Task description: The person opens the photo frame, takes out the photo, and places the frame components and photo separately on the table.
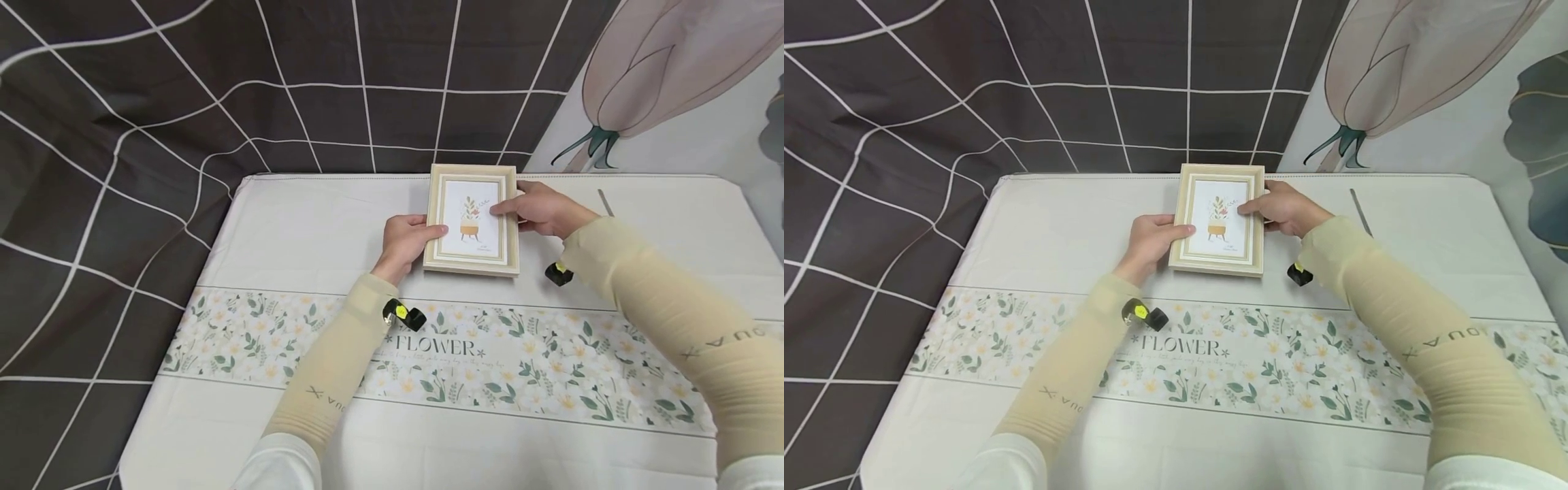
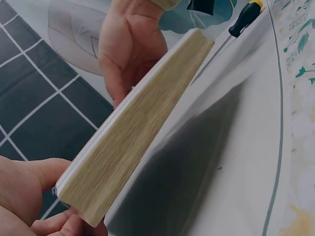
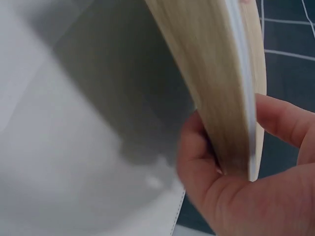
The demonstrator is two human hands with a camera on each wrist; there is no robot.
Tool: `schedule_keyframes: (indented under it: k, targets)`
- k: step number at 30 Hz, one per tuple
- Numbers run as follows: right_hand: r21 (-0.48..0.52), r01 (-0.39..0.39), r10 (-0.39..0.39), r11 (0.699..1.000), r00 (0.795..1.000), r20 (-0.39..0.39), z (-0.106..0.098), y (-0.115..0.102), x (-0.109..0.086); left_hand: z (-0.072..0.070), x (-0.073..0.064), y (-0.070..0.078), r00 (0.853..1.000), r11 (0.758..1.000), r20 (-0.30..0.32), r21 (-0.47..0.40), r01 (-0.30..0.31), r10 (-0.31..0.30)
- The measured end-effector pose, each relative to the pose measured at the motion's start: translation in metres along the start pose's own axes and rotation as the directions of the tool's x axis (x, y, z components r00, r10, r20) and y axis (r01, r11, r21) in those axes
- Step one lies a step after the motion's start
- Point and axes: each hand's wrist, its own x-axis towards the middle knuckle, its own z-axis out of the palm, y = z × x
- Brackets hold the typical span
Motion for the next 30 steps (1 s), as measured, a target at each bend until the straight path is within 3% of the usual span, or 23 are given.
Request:
schedule_keyframes:
  k: [7, 13, 22, 30]
  targets:
    - [-0.109, -0.018, 0.015, 0.994, 0.999, -0.029, 0.010, 0.002, -0.001, -0.004, 0.001, -0.001, 1.000, 0.999, -0.030, 0.050, 0.002, 0.000]
    - [-0.134, 0.004, -0.012, 0.991, 0.998, -0.061, 0.017, 0.005, 0.001, -0.005, 0.000, 0.002, 0.998, 0.983, -0.061, 0.180, -0.024, 0.035]
    - [-0.211, 0.047, -0.070, 0.976, 0.992, -0.105, 0.026, 0.009, 0.006, -0.010, 0.003, 0.000, 0.994, 0.923, -0.104, 0.384, 0.026, 0.015]
    - [-0.238, 0.032, -0.062, 0.971, 0.991, -0.117, 0.031, 0.009, 0.011, -0.009, 0.002, 0.002, 0.993, 0.863, -0.107, 0.506, 0.012, 0.049]
